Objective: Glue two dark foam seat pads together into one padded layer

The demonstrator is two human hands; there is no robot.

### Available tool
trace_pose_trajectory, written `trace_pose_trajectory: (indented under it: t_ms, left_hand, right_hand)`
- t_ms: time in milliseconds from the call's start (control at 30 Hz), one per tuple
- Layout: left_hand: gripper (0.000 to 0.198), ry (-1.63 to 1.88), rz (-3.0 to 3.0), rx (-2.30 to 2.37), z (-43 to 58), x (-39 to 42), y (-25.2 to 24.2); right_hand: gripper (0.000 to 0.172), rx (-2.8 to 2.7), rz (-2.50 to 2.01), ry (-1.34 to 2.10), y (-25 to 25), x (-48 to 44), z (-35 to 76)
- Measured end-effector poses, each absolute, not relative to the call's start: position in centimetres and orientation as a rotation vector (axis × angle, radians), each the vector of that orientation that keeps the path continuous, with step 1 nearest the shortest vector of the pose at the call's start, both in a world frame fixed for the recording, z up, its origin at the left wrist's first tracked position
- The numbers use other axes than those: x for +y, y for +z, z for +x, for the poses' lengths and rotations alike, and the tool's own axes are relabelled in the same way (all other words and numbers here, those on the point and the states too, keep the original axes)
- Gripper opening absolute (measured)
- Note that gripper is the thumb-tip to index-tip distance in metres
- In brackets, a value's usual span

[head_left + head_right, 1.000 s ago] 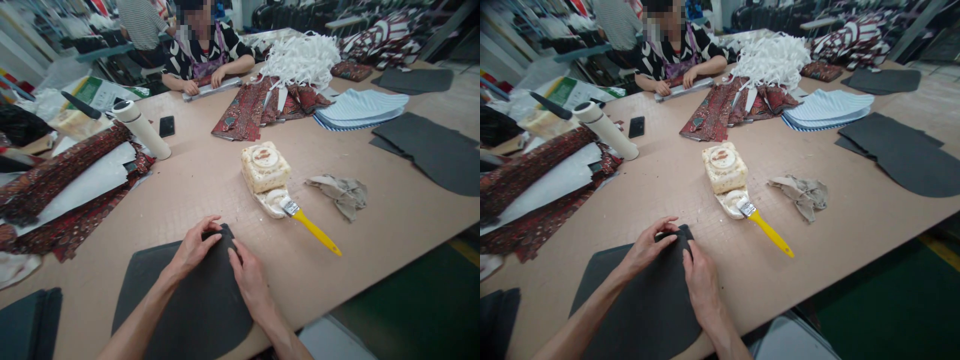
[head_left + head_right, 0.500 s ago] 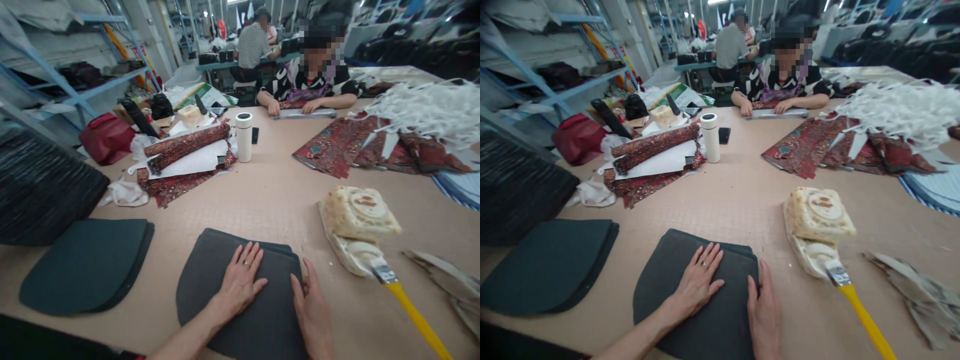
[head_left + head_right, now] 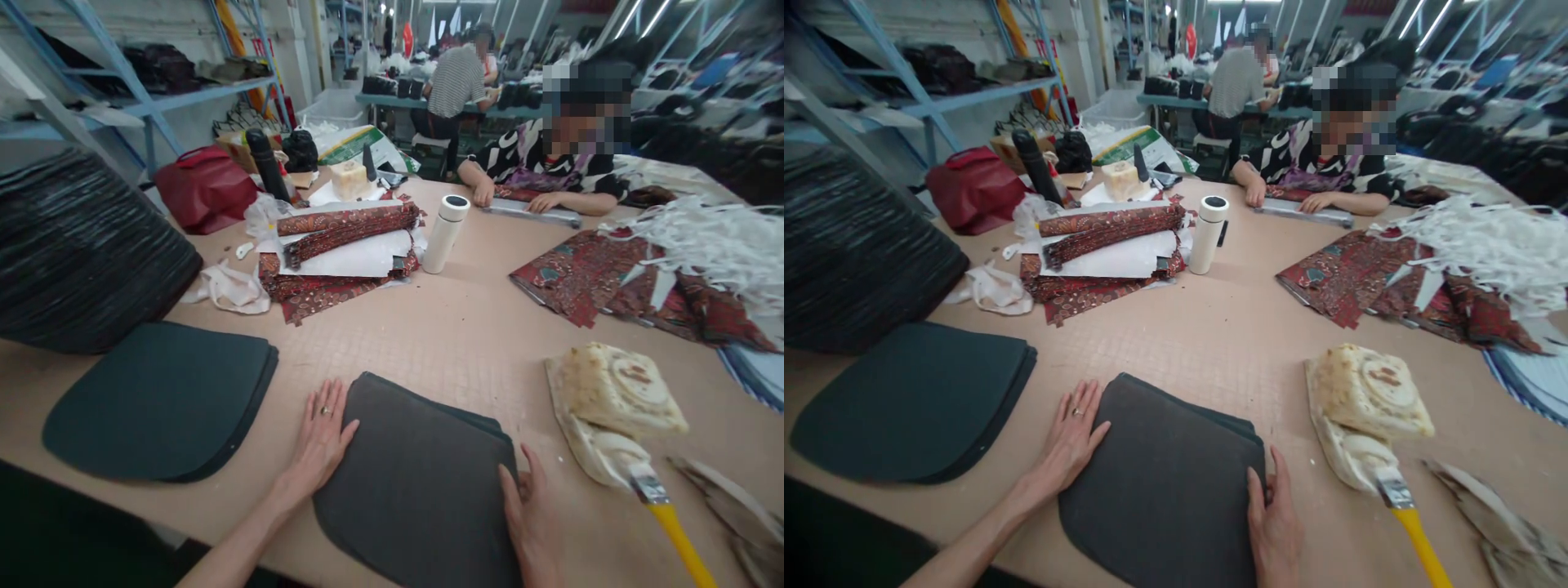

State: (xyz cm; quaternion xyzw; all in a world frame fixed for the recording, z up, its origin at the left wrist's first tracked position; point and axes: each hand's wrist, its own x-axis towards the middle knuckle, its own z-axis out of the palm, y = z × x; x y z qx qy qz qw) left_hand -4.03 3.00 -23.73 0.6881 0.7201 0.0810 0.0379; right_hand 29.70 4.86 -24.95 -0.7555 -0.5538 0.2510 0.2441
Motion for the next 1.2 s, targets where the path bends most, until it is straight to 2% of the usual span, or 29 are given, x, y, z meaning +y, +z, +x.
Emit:
trace_pose_trajectory:
  t_ms: [233, 467, 767, 1000, 1200]
  left_hand:
    - [0.053, 0.654, 1.819, 2.122, -3.0, 0.5, -23.4]
    - [0.055, 0.717, 1.657, 2.028, -1.5, -5.0, -25.0]
    - [0.059, 0.748, 1.436, 1.909, -2.2, -7.8, -23.0]
    - [0.050, 0.871, 1.366, 2.092, -2.8, -4.6, -22.7]
    - [0.040, 0.834, 1.299, 2.128, -4.0, -1.3, -21.9]
  right_hand:
    - [0.061, -1.675, -1.894, 0.647, -23.2, 5.7, 29.3]
    - [0.059, -1.787, -1.868, 0.581, -22.5, 7.9, 29.2]
    - [0.058, -1.854, -1.788, 0.637, -23.3, 8.0, 30.5]
    - [0.061, -1.897, -1.819, 0.464, -23.5, 8.0, 30.3]
    - [0.066, -1.789, -1.863, 0.331, -24.5, 5.4, 30.2]
